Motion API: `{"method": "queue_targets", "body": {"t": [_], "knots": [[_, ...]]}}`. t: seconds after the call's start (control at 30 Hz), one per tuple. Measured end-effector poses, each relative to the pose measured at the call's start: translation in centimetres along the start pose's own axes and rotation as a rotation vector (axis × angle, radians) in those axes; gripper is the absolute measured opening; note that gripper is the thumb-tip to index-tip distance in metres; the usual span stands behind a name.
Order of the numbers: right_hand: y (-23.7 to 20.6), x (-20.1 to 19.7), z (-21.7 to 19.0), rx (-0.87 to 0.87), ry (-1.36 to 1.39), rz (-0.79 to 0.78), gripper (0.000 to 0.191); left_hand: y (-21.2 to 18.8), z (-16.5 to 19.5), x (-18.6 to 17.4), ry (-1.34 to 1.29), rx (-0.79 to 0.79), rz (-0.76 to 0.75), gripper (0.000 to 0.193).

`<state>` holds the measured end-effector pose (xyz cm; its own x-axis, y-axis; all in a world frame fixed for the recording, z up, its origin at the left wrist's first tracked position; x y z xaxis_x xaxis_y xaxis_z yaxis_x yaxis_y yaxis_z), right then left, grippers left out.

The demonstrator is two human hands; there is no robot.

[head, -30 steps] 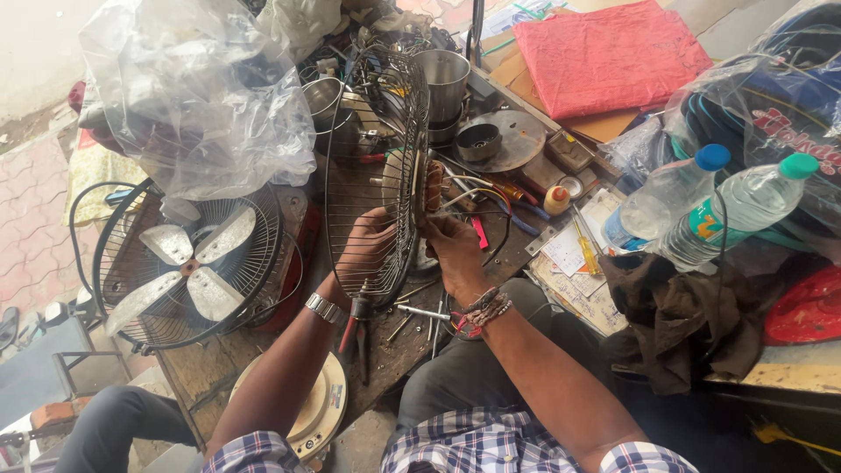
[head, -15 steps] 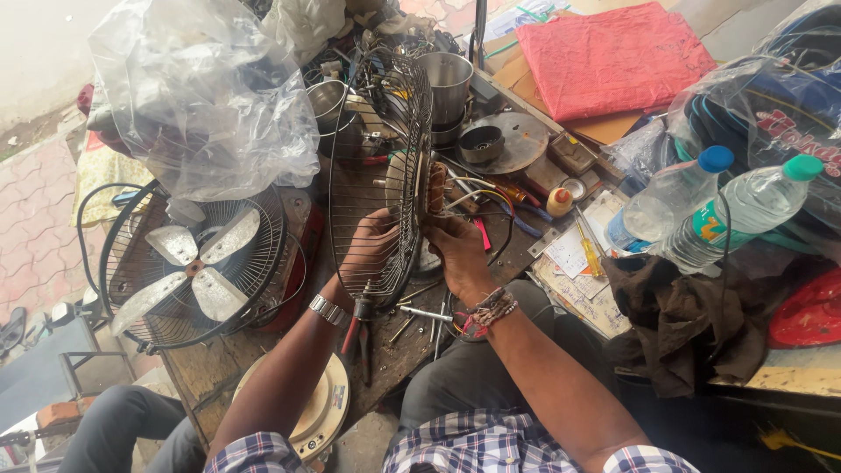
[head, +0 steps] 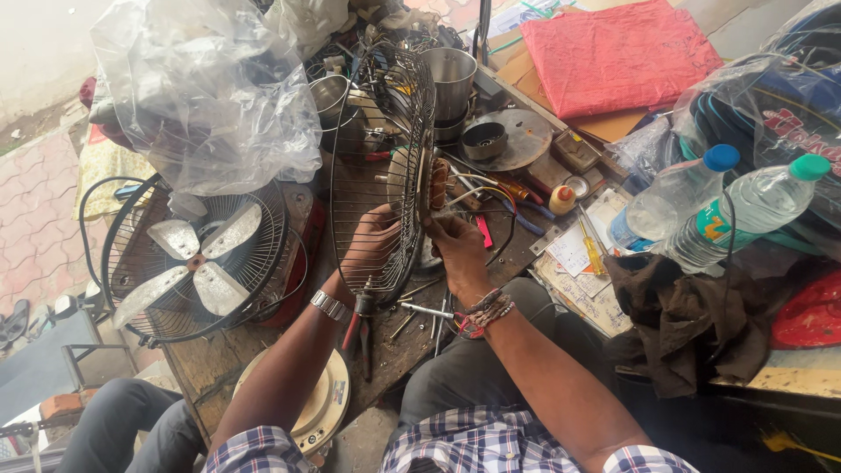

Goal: The person repairs a disassembled electric fan on a low wooden table. They attach fan blades to the motor hub, secure the front wire cage using a wrench, and adjust internal components with pliers and a screwdriver.

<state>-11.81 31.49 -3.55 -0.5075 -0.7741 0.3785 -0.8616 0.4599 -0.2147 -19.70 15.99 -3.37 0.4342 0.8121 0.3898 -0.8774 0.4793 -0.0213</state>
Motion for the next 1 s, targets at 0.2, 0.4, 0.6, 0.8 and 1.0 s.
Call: {"method": "queue_targets", "body": {"t": [0.2, 0.4, 0.6, 0.8, 1.0], "knots": [[-0.20, 0.24, -0.26, 0.006, 0.080, -0.065, 0.021, 0.08, -0.06, 0.23, -0.035, 0.020, -0.019, 0.019], [-0.21, 0.11, -0.34, -0.014, -0.022, 0.014, 0.021, 0.34, -0.33, 0.10, -0.047, 0.038, -0.026, 0.019], [-0.23, 0.08, -0.01, -0.019, 0.063, -0.047, 0.023, 0.25, -0.32, -0.14, -0.028, 0.011, -0.001, 0.019], [-0.08, 0.17, 0.12, -0.009, 0.038, -0.008, 0.019, -0.05, 0.02, -0.09, -0.009, -0.017, 0.040, 0.018], [-0.18, 0.05, 0.33, 0.031, 0.085, -0.007, 0.020, -0.16, 0.47, 0.25, 0.019, -0.026, 0.049, 0.016]]}}
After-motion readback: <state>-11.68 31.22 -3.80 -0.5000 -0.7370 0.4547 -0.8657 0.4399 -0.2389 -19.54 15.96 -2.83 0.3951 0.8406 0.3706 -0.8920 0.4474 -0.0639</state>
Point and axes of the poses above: each hand's wrist, its own y-axis towards the middle knuckle, its own x-axis out of the palm, z = x × y, the point moved 4 cm from there along y, towards the middle knuckle, and after that the axes turned 10 degrees about z, right-handed, at the moved point
